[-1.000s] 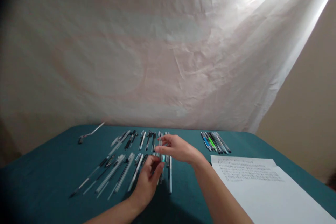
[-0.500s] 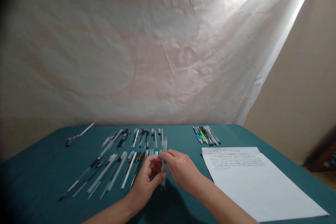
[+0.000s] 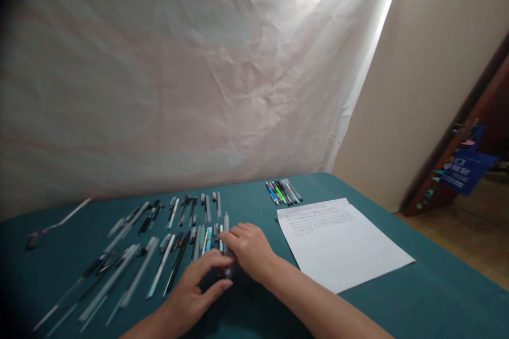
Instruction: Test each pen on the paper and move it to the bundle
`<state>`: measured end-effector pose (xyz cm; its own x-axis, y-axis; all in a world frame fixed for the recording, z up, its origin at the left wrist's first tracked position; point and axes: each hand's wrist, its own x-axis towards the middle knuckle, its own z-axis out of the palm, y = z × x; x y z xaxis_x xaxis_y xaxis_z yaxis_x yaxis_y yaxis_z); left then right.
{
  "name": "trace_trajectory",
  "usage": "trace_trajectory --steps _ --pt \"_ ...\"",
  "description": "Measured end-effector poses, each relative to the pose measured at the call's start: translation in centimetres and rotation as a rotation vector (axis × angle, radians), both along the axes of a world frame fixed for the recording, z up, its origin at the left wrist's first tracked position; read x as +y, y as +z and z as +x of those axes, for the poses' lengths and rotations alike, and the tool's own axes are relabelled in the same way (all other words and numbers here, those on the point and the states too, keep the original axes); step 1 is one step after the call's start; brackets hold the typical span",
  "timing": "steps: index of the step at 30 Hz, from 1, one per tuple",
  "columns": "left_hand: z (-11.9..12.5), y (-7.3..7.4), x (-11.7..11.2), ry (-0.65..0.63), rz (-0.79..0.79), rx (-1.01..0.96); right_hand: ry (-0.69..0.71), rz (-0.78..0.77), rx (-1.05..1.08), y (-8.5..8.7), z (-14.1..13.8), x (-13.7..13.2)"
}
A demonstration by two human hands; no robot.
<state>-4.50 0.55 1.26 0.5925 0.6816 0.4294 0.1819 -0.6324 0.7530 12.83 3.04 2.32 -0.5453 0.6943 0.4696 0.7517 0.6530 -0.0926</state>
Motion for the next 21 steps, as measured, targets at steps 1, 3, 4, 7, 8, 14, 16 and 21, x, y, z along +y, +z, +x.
trace_trajectory --steps 1,3,4,7,8,14,16,21 --pt "0.0 0.0 0.0 0.002 0.015 -0.004 0.001 0.016 -0.006 -0.2 0.0 0.0" --pt "0.0 -0.1 0.0 0.007 0.034 -0.012 -0.006 0.043 -0.02 -0.4 0.1 0.0" --pt "0.0 -0.2 0.0 0.008 0.039 -0.014 -0.012 0.052 -0.027 -0.5 0.0 0.0" --pt "-0.1 -0.6 0.2 -0.006 0.049 -0.005 -0.034 0.052 -0.056 -0.1 -0.2 -0.2" --pt "-0.1 -0.8 0.3 -0.007 0.047 0.004 -0.051 0.038 -0.071 0.2 -0.2 -0.2" --pt "-0.3 -1.6 0.5 0.043 -0.027 0.046 -0.3 -0.217 0.02 2.3 3.7 1.7" --pt "-0.4 -1.5 0.4 0.025 -0.026 0.077 -0.401 -0.273 0.098 2.5 6.8 2.9" --pt "-0.4 -0.7 0.1 -0.035 0.044 0.101 -0.421 -0.414 0.127 1.6 13.5 5.0"
